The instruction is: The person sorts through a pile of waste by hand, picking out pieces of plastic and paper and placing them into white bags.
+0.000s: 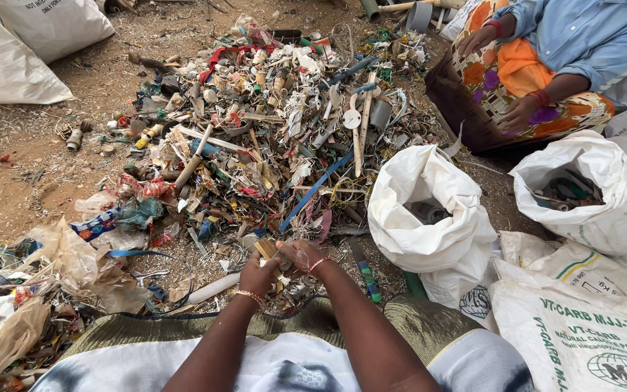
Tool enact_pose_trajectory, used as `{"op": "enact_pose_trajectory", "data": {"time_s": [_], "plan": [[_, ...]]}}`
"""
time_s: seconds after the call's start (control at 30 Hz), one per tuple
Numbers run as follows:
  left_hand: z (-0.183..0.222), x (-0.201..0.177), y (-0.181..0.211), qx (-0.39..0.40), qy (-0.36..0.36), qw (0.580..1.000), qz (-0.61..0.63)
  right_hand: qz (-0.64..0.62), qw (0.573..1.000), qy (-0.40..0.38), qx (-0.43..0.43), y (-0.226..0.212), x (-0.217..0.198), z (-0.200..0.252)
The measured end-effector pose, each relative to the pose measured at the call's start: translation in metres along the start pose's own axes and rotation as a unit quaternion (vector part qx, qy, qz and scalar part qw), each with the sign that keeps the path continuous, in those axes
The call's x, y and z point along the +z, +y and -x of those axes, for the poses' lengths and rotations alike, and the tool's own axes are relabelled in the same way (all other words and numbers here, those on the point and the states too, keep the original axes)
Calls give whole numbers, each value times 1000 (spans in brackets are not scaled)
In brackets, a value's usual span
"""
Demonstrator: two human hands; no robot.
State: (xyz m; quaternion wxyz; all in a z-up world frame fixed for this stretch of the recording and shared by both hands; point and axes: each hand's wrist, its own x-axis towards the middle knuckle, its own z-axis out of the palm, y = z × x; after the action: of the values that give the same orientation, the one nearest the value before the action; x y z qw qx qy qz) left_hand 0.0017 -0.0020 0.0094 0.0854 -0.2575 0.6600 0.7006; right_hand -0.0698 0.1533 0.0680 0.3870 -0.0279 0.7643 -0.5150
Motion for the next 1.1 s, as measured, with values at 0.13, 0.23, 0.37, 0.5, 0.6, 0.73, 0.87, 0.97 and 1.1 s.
{"op": "enact_pose_trajectory", "data": {"time_s": [0.13,0.23,0.37,0.5,0.6,0.73,0.87,0.97,1.1], "plan": [[1,-1,-1,-9,-13,1000,26,-48,999,-15,15,-1,1,0],[0,-1,0,-12,-22,1000,18,-12,1000,-2,1,-2,1,0],[-2,0,-1,-18,-28,999,25,-5,1000,10,-2,-6,3,4],[-4,0,-4,-16,-27,999,31,13,1000,19,5,-7,3,4],[-4,0,-6,-6,-24,999,36,3,1000,23,16,1,3,-4],[-4,1,-7,9,-30,998,57,-49,999,20,3,20,3,-23],[-2,0,-8,-9,-36,997,67,204,963,94,-151,35,5,-35],[-4,0,-8,-14,-38,997,60,224,953,99,-178,38,2,-36],[-8,-3,-12,39,-48,998,13,84,993,42,-71,41,1,-35]]}}
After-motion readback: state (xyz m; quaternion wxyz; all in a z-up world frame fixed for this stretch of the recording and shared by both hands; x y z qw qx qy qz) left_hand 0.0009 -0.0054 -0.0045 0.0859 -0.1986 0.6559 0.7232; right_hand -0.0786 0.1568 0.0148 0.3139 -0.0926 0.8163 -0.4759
